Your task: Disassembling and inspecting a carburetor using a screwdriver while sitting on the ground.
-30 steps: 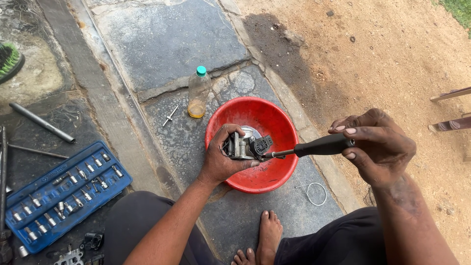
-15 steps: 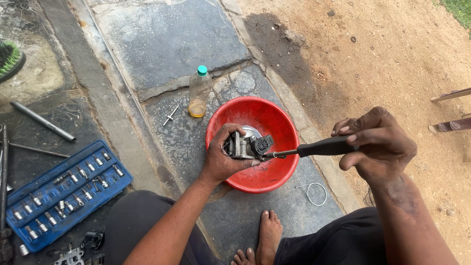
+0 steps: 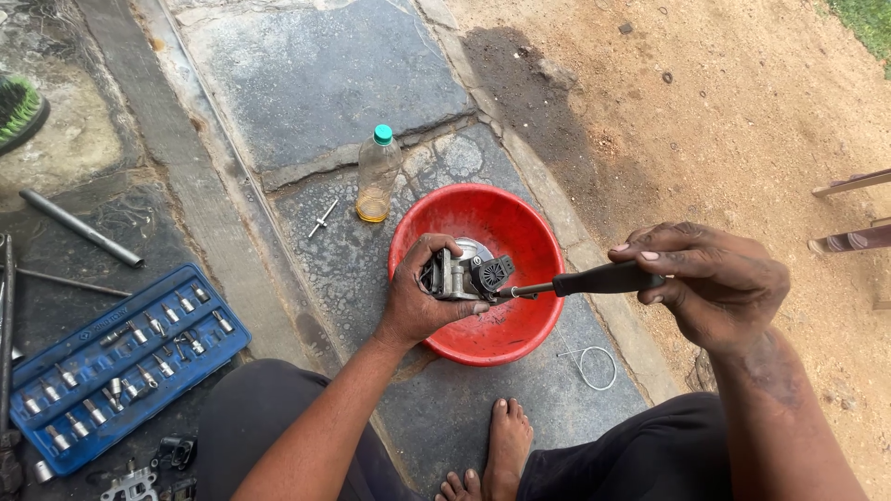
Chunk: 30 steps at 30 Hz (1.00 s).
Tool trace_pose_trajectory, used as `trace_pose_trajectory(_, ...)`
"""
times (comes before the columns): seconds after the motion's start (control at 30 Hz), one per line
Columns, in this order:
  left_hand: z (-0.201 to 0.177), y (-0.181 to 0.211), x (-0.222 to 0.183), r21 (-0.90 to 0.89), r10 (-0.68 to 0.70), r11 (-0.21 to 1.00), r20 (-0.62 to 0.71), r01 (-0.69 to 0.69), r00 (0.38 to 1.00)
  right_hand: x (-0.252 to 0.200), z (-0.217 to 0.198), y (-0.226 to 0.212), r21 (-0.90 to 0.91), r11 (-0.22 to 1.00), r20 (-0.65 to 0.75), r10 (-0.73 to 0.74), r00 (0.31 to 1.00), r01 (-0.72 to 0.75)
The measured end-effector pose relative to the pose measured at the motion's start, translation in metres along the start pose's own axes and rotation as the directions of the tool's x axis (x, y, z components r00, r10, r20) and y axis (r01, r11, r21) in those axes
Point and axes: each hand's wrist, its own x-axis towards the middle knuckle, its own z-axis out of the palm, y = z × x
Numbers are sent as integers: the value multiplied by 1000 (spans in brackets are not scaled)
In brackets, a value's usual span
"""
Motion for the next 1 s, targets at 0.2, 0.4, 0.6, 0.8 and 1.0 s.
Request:
trace_pose_trajectory(0.2, 2, -3, -2, -36, -22, 999, 8, 23, 1000, 3, 3, -4, 1, 1000, -24, 17, 1000, -17)
trace_pose_trajectory(0.4, 3, -2, -4, 3, -32, 1000, 11, 31, 999, -3, 3, -1, -121, 992, -19, 23, 1000, -25)
trace_pose_trajectory(0.6, 2, -12, 0, 24, -24, 999, -3, 24, 1000, -5, 14, 12, 126, 992, -67, 25, 997, -16)
trace_pose_trajectory(0.8, 3, -12, 0, -163, -81, 983, 14, 82, 997, -6, 25, 5, 163, 986, -141, 53, 989, -30)
trace_pose_trajectory(1.0, 7, -5, -3, -87, -40, 995, -24, 38, 999, -7, 25, 8, 90, 995, -163, 59, 985, -44)
